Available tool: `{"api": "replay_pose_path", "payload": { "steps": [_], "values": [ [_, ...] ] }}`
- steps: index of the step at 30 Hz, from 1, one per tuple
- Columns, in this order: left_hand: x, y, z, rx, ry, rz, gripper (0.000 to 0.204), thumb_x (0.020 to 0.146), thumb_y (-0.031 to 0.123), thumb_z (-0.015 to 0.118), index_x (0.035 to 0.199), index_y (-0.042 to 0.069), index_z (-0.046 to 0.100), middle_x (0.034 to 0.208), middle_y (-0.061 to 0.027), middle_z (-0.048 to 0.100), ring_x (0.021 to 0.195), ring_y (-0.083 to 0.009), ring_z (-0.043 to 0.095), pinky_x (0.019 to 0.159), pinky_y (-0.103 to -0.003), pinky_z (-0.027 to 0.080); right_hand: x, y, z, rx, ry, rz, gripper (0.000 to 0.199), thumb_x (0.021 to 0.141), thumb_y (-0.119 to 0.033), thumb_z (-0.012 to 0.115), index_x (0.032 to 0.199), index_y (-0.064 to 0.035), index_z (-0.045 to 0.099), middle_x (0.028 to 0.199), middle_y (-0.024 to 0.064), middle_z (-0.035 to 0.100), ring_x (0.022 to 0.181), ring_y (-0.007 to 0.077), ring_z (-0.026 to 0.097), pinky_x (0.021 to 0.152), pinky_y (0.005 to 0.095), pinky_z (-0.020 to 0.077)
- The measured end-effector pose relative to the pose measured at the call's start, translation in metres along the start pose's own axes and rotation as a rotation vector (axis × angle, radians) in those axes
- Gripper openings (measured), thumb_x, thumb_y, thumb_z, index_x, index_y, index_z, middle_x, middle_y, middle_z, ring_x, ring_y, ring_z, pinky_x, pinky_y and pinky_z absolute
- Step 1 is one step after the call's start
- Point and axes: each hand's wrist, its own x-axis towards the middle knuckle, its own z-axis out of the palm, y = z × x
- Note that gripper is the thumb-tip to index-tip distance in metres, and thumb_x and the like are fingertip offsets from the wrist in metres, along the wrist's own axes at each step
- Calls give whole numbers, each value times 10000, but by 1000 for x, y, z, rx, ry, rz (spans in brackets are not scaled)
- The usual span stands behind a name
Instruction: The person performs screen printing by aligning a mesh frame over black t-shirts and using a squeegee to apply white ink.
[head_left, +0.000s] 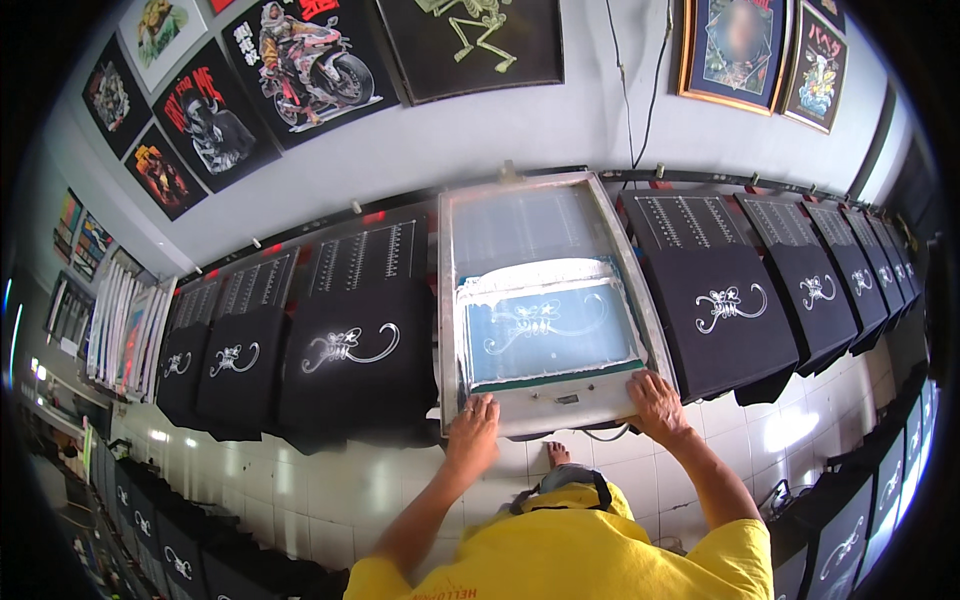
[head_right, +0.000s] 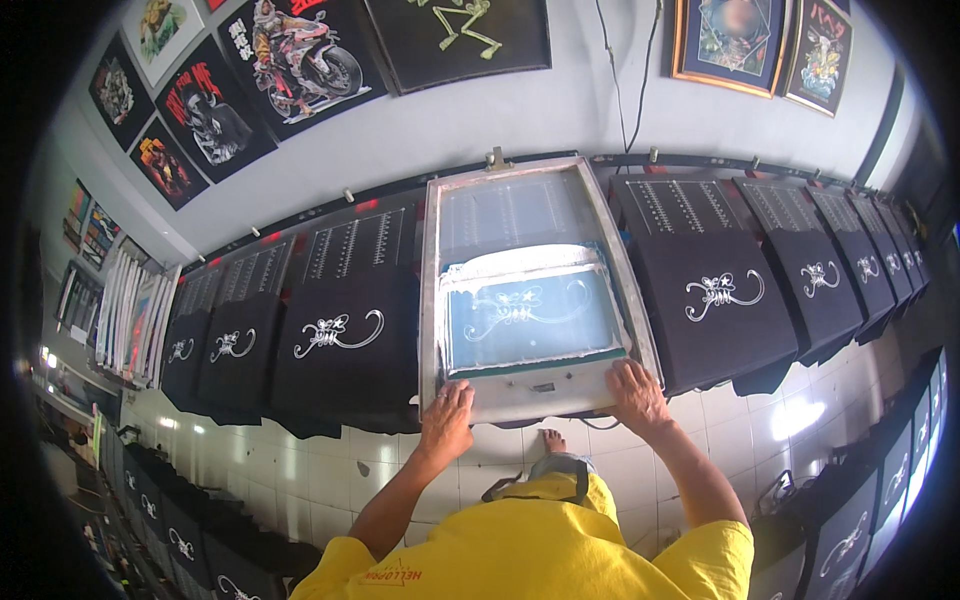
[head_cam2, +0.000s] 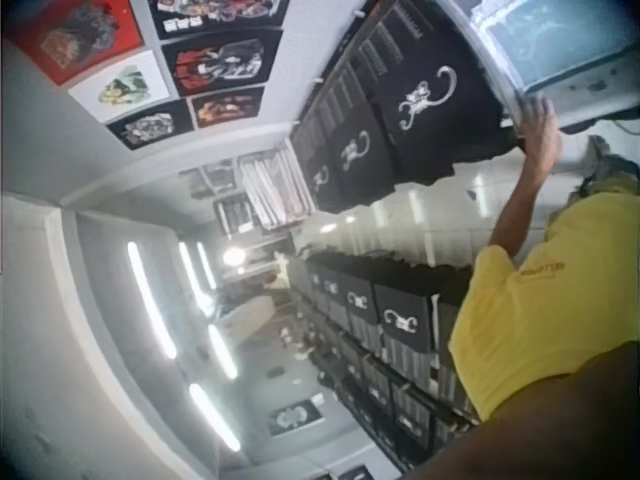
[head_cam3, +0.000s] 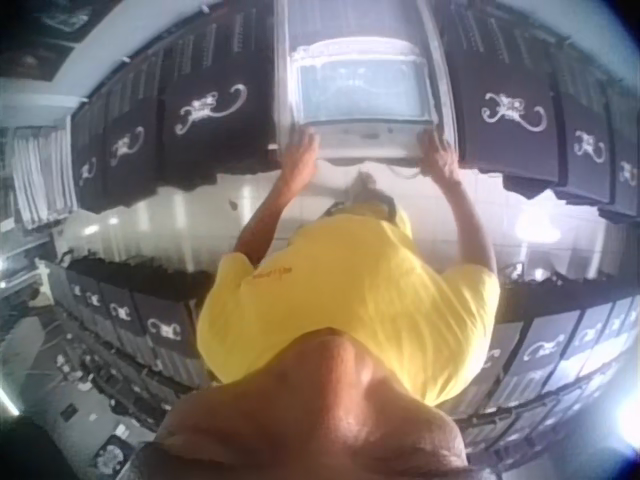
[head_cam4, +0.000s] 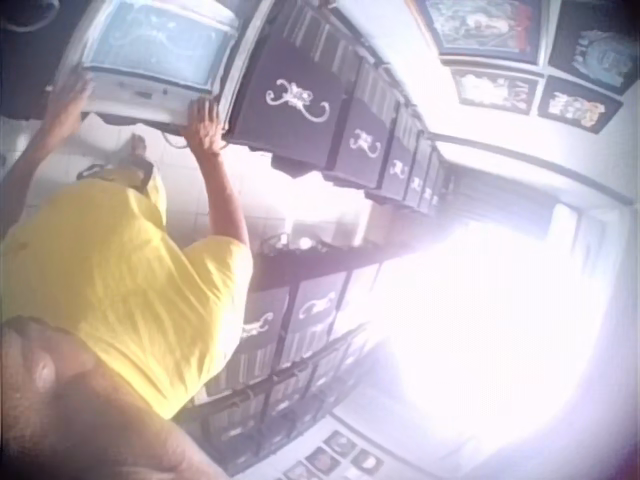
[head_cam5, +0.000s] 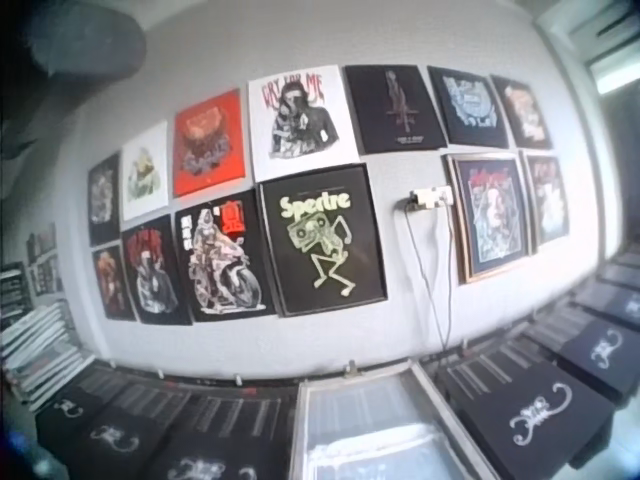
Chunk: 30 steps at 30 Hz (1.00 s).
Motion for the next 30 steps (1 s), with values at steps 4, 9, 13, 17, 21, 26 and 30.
{"api": "replay_pose_path", "payload": {
  "steps": [4, 9, 13, 17, 21, 26, 30],
  "values": [
    [-12, 3, -1, -32, 13, 0, 470, 748, 24, 575, 1204, -68, 508, 1311, -208, 513, 1242, -384, 475, 1004, -412, 435, -8, -6, -2, 46, -60, 37, 790, 577, -318, 869, 1207, -19, 501, 1255, 177, 505, 1206, 384, 484, 991, 466, 437],
    [-8, -6, -22, -247, 20, 12, 499, 820, 219, 660, 1237, -20, 528, 1341, -209, 498, 1250, -381, 470, 1054, -433, 391, -9, 13, 1, 273, 56, 95, 436, 870, -293, 670, 1182, -11, 552, 1211, 218, 558, 1176, 397, 509, 992, 484, 433],
    [-6, -55, 9, -301, 373, -233, 412, 894, 242, 612, 1216, -9, 556, 1293, -206, 536, 1177, -366, 523, 949, -416, 467, 7, 47, 21, 235, 364, 377, 306, 931, -151, 544, 1196, 3, 538, 1165, 213, 583, 1080, 401, 564, 921, 454, 471],
    [-2, -90, 34, -475, 263, -639, 321, 927, 204, 542, 1131, -30, 621, 1145, -225, 618, 1034, -396, 596, 874, -448, 485, 8, 87, 59, 250, 362, 656, 275, 940, -179, 489, 1133, -4, 577, 1004, 205, 628, 924, 392, 607, 815, 447, 489],
    [-2, -104, 53, -420, 213, -564, 280, 925, 192, 533, 977, -50, 664, 972, -250, 655, 895, -424, 623, 800, -459, 502, 24, 95, 73, 405, 324, 888, 313, 943, -253, 472, 979, 9, 638, 805, 197, 635, 773, 381, 612, 730, 442, 469],
    [6, -109, 57, -459, 252, -635, 260, 917, 202, 553, 950, -32, 662, 921, -241, 664, 838, -420, 637, 738, -457, 505, 36, 97, 71, 421, 179, 1055, 465, 952, -353, 453, 815, 50, 641, 728, 242, 621, 723, 405, 601, 691, 465, 438],
    [11, -102, 49, -640, 279, -750, 252, 908, 218, 588, 944, -21, 662, 851, -216, 669, 772, -359, 663, 682, -411, 509, 37, 102, 77, 401, 183, 1086, 501, 957, -379, 441, 805, 54, 642, 733, 267, 619, 737, 431, 607, 705, 501, 431]
  ]
}}
